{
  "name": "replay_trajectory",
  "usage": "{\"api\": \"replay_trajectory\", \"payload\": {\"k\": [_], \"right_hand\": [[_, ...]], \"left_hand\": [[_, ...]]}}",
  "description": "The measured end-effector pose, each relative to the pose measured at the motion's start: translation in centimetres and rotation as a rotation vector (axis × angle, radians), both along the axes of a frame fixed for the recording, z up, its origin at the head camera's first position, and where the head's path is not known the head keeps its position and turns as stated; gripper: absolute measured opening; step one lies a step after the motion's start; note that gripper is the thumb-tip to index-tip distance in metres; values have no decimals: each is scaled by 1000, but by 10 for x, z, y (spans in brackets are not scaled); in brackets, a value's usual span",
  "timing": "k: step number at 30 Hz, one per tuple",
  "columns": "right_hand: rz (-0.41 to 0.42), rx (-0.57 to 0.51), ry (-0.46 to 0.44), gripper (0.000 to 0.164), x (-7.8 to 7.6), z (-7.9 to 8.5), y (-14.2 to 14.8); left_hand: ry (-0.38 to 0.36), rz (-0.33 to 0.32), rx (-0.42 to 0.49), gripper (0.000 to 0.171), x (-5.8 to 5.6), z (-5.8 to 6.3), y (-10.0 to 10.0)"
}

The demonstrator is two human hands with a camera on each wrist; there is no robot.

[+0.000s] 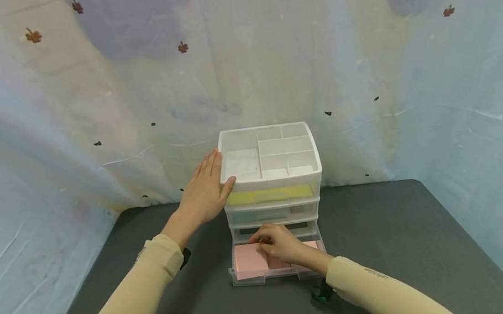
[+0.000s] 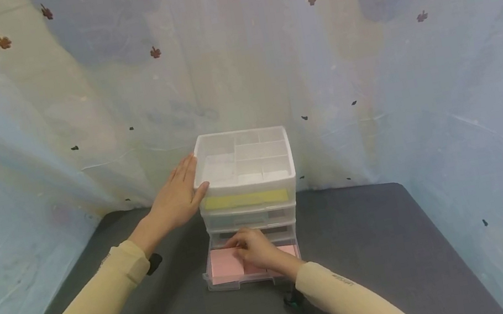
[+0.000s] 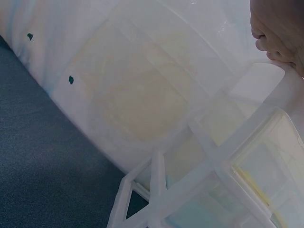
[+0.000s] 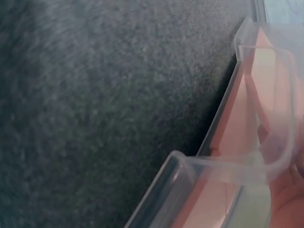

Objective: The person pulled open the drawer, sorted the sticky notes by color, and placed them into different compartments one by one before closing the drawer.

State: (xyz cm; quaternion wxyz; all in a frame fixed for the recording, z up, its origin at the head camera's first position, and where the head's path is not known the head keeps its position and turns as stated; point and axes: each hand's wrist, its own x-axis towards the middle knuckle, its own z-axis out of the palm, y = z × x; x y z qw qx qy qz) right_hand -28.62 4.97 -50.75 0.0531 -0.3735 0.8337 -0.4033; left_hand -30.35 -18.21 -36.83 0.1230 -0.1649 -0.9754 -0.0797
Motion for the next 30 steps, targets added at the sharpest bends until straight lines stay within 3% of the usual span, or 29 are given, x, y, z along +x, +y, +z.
{"api": "replay_trajectory", "payload": {"k": [16, 23, 30], "right_hand": [[8, 84, 203, 20, 0, -3, -4], [-3, 143, 183, 20, -1, -3, -3], [42, 213, 163, 24, -2, -5, -2]], "left_hand": [[-5, -1, -4, 80, 0, 0, 0], [6, -3, 1, 80, 0, 0, 0], [13, -3, -6, 80, 0, 0, 1]]}}
